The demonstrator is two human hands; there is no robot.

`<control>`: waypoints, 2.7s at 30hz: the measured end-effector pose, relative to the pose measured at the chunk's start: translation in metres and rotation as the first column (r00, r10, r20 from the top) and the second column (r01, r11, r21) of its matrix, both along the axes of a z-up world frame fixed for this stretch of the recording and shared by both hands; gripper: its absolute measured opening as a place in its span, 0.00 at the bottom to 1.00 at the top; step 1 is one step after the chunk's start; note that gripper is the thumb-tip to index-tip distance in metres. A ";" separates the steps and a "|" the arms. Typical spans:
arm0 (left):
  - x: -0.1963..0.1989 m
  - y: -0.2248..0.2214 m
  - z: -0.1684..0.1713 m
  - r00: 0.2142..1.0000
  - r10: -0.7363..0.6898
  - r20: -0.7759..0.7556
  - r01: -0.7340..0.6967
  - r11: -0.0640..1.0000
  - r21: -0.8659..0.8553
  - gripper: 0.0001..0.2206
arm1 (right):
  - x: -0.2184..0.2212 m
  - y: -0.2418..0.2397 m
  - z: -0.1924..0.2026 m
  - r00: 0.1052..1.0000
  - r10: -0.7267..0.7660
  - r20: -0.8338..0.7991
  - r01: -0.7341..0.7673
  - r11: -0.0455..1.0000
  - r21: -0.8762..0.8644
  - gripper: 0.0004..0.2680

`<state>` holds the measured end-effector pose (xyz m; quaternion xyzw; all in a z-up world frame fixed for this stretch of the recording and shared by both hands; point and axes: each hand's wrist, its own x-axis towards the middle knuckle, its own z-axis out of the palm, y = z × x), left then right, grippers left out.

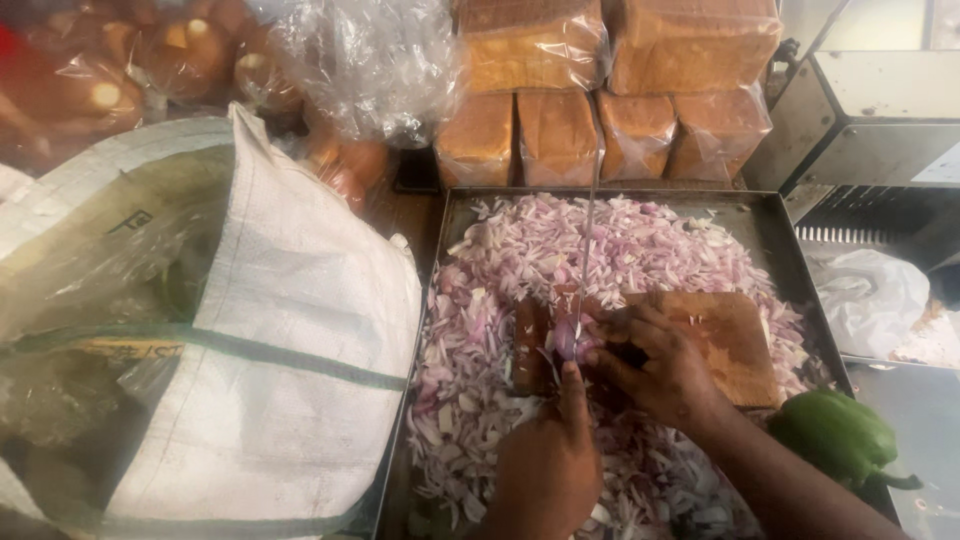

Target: The person chops onions and a green bell pepper on a wooden cutting board using a knife.

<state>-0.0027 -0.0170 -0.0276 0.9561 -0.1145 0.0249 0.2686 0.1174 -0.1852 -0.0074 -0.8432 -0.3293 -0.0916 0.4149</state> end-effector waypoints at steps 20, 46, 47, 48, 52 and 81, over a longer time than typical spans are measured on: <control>-0.022 0.012 0.020 0.985 0.105 -0.137 -0.116 0.990 -0.078 0.34 | -0.011 0.007 -0.006 0.986 -0.061 -0.154 0.057 0.998 -0.035 0.16; -0.030 0.019 0.031 0.996 0.055 -0.070 -0.061 0.994 -0.089 0.33 | -0.008 0.007 -0.005 0.998 -0.057 -0.027 0.057 0.998 0.017 0.11; -0.032 0.019 0.028 0.997 0.054 -0.061 -0.059 0.995 -0.084 0.33 | -0.008 0.008 -0.005 0.998 -0.064 -0.022 0.064 0.998 0.000 0.11; -0.036 0.021 0.026 0.997 0.041 -0.063 -0.046 0.996 -0.078 0.33 | -0.008 0.008 -0.006 0.998 -0.063 -0.024 0.063 0.998 0.000 0.11; -0.045 0.022 0.021 0.990 0.002 -0.141 -0.007 0.999 -0.035 0.33 | -0.005 0.008 -0.006 0.998 -0.048 -0.030 0.048 0.999 0.006 0.10; -0.025 0.013 0.051 0.996 0.091 -0.010 -0.092 0.991 -0.101 0.30 | -0.009 0.010 -0.003 0.986 -0.088 -0.143 0.091 0.996 0.015 0.13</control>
